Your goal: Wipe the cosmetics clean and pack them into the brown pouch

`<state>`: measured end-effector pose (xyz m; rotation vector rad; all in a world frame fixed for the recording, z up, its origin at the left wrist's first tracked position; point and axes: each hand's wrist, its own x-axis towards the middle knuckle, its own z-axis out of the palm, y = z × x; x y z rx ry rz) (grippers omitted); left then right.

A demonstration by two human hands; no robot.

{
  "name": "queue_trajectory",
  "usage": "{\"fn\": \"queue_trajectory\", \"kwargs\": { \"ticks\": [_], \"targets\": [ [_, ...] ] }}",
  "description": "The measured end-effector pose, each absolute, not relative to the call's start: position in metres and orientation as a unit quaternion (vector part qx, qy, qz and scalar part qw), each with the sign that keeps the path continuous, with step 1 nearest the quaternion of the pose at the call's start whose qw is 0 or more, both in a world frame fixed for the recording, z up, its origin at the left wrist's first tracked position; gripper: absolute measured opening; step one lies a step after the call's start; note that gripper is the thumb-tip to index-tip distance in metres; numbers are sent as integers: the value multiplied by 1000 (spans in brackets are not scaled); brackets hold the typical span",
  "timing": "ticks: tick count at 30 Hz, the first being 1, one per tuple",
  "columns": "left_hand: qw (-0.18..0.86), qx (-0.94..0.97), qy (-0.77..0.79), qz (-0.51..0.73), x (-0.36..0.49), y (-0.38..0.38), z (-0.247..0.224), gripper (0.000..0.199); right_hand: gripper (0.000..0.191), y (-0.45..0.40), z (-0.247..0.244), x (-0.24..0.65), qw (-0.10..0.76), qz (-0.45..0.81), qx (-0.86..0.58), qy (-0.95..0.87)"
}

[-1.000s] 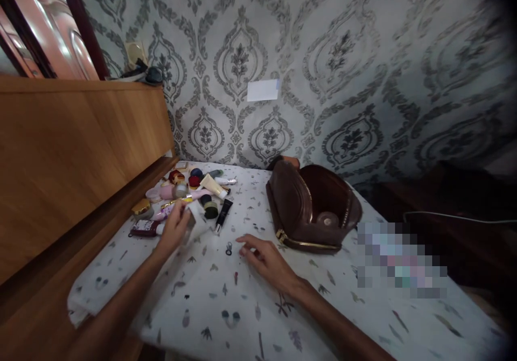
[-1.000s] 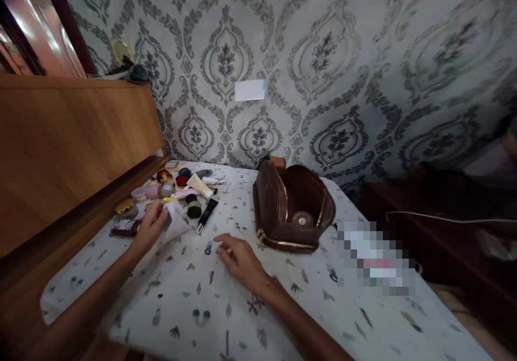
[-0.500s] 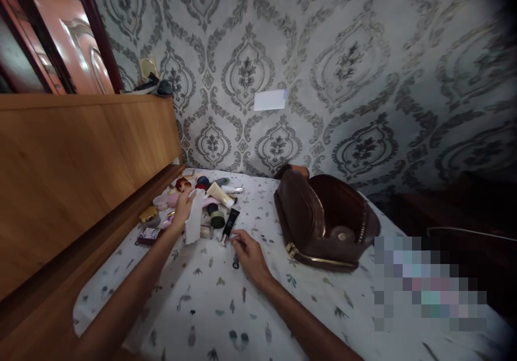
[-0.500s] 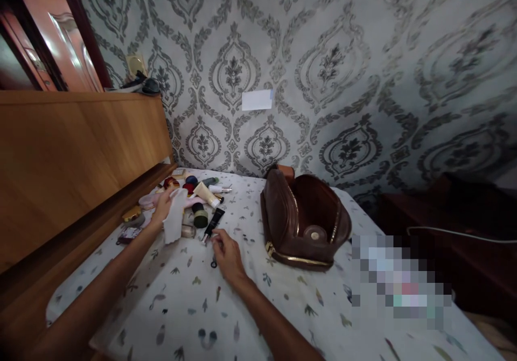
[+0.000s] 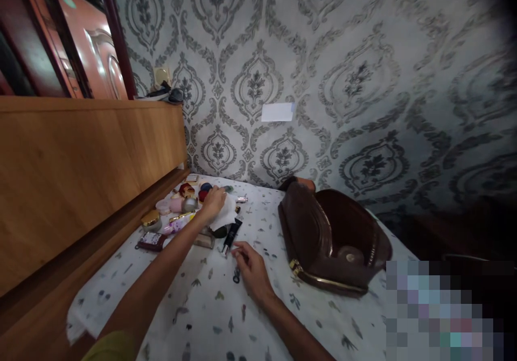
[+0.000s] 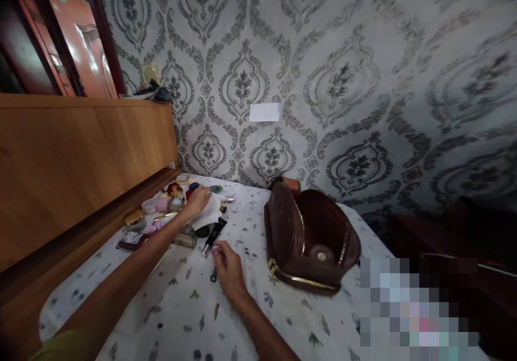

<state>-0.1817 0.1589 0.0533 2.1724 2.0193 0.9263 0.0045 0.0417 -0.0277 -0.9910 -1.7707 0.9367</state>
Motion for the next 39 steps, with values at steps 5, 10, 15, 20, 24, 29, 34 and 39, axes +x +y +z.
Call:
{"fn": "queue_trajectory", "kwargs": {
  "ticks": [5, 10, 15, 20, 24, 29, 34, 39],
  "targets": [
    [25, 721, 615, 319, -171, 116, 66, 25, 31, 44, -32, 4, 438, 387, -403, -704],
    [96, 764, 542, 337, -168, 82, 64, 25, 26, 42, -27, 4, 440, 385, -391, -711],
    [135, 724, 555, 387, -195, 92, 52, 26, 26, 41, -23, 5, 434, 382, -396, -713],
    [84, 584, 679, 436, -264, 129, 52, 23, 31, 43, -29, 6, 437, 401, -403, -697],
    [45, 490, 764, 417, -320, 150, 59, 33, 32, 44, -28, 6, 431, 401, -408, -698],
    [32, 463, 814, 350, -355, 170, 60, 43, 33, 43, -25, 6, 427, 401, -416, -695],
    [57, 509, 810, 287, -350, 191, 51, 61, 32, 44, -28, 6, 428, 414, -410, -691],
    [59, 507, 810, 290, -337, 196, 46, 49, 32, 45, -27, 8, 416, 411, -419, -694]
  ]
}}
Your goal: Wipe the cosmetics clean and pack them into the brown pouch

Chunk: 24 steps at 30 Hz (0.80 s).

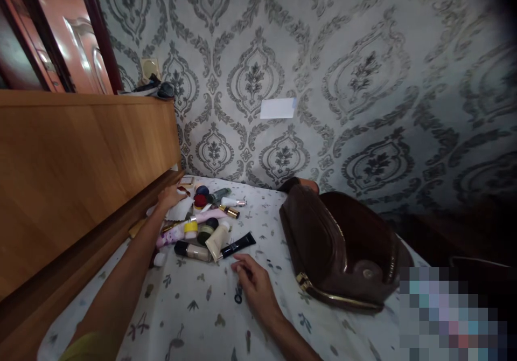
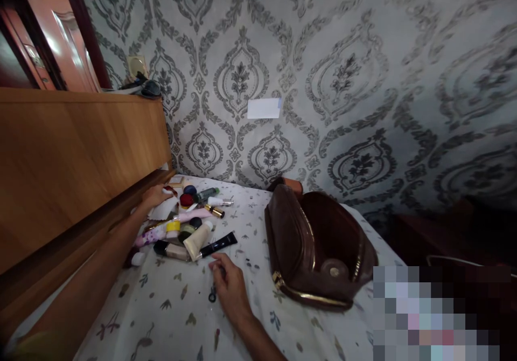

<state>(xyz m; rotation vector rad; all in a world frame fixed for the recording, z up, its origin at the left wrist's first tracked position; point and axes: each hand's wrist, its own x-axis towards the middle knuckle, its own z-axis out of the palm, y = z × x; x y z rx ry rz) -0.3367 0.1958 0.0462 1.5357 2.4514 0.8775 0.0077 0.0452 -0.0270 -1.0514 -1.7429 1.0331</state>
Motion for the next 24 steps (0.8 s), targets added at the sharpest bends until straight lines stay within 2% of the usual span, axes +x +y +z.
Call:
{"fn": "queue_trajectory", "kwargs": {
  "ticks": [6, 11, 17, 21, 24],
  "targets": [
    [97, 484, 792, 358, -325, 190, 56, 53, 32, 45, -27, 7, 422, 428, -413, -684],
    [214, 550, 690, 419, -296, 180, 65, 56, 31, 44, -26, 6, 414, 428, -417, -686],
    [325, 641, 595, 360, -223, 165, 62, 50, 32, 46, -27, 6, 418, 425, -415, -687],
    [341, 690, 566, 294, -183, 166, 54, 44, 34, 47, -30, 7, 422, 426, -416, -683],
    [316, 724, 560, 249, -168, 172, 48, 36, 33, 47, -30, 7, 425, 424, -410, -687]
  ]
}}
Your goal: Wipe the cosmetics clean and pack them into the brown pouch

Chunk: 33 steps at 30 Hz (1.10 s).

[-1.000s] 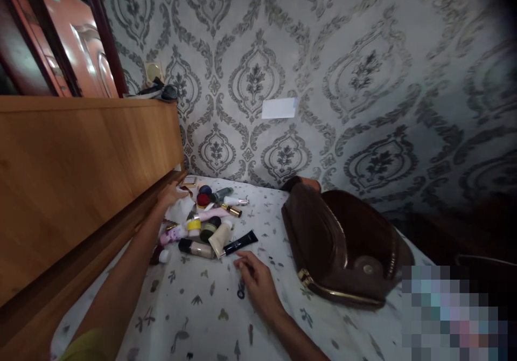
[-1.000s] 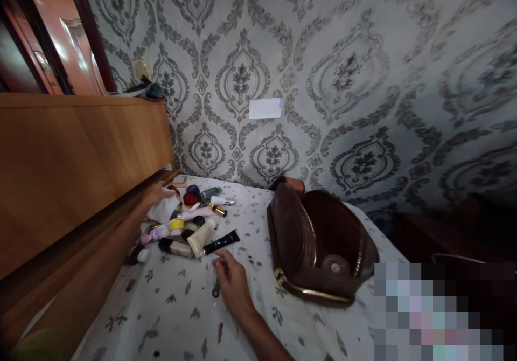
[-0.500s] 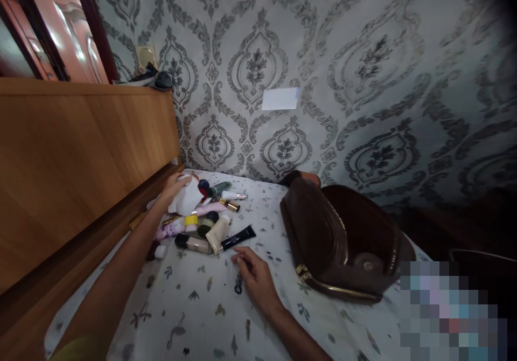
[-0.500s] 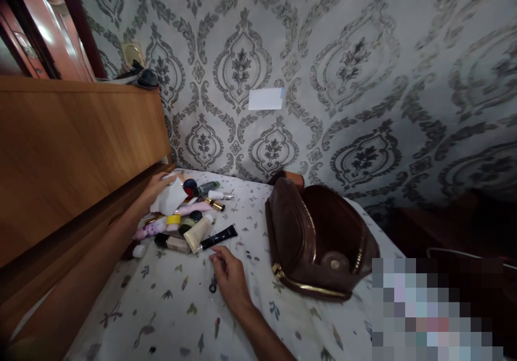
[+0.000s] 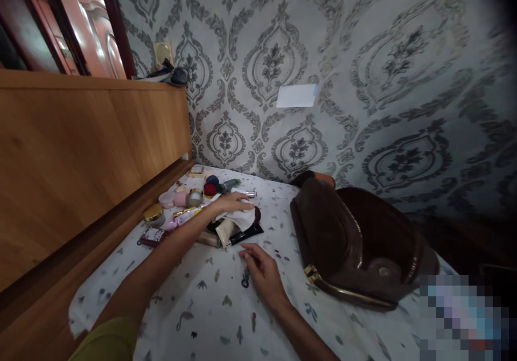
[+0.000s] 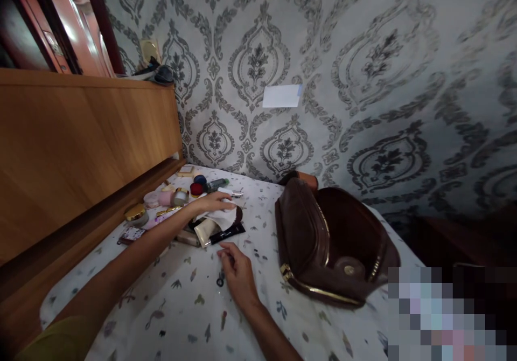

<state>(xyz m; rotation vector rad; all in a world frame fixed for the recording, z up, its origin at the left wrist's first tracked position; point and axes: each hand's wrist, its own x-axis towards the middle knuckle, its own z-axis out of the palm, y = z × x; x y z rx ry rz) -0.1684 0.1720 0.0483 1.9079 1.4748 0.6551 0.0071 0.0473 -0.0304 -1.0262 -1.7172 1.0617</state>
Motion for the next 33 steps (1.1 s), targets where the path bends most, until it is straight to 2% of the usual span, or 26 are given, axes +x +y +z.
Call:
{"fn": "queue_trajectory", "kwargs": {
  "ticks": [8, 13, 17, 23, 28, 33],
  "targets": [
    [151, 756, 606, 196, -165, 176, 43, 24, 33, 50, -35, 6, 425, 430, -405, -685],
    [91, 743, 627, 217, -174, 165, 36, 26, 33, 49, -35, 6, 423, 429, -409, -686],
    [64, 714, 643, 271, -195, 162, 37, 31, 34, 49, -35, 6, 421, 430, -409, -686],
    [34, 647, 693, 317, -258, 176, 57, 23, 37, 48, -32, 6, 410, 434, -415, -687],
    [31, 560, 781, 275, -318, 202, 69, 33, 38, 45, -26, 7, 408, 428, -418, -689],
    [50, 474, 856, 201, -352, 247, 63, 35, 40, 46, -27, 8, 410, 432, -423, -683]
  ]
}}
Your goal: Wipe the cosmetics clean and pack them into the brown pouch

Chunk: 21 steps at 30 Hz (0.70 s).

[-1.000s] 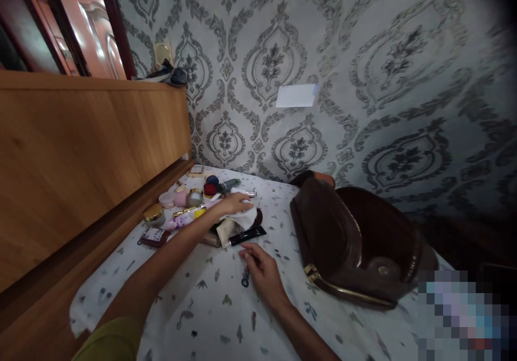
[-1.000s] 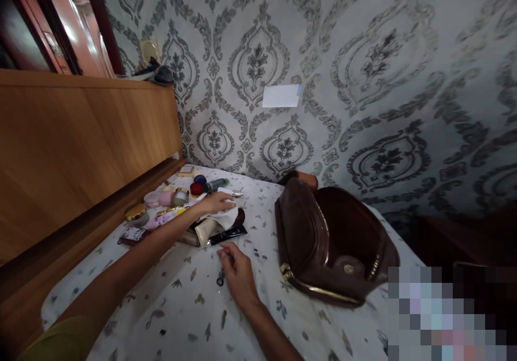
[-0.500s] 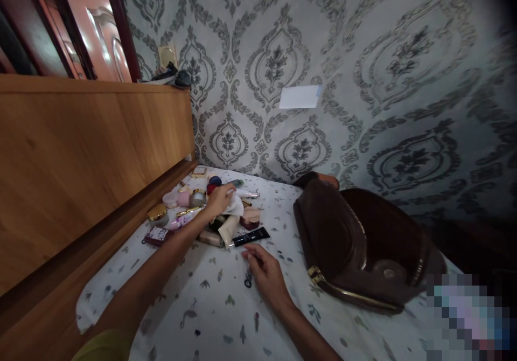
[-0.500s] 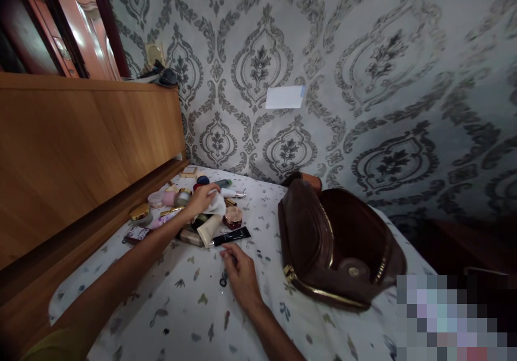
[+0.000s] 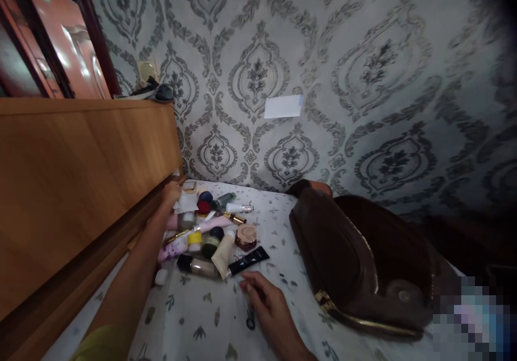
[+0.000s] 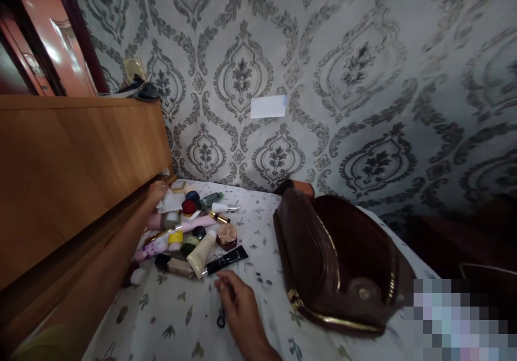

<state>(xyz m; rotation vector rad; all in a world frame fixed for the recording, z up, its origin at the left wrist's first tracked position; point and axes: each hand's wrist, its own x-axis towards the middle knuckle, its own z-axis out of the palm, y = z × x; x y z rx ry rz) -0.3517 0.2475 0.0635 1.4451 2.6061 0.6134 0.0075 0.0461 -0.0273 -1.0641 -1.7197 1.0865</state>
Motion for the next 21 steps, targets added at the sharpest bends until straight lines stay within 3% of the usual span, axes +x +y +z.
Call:
{"fn": "queue_trajectory", "kwargs": {
  "ticks": [11, 16, 21],
  "targets": [
    [23, 487, 863, 130, -339, 305, 38, 53, 36, 48, -35, 12, 394, 439, -427, -685],
    [22, 487, 860, 152, -335, 296, 42, 48, 34, 48, -34, 11, 405, 436, -423, -683],
    [58, 463, 858, 215, -331, 276, 67, 58, 30, 45, -28, 9, 402, 429, -427, -687]
  ]
}}
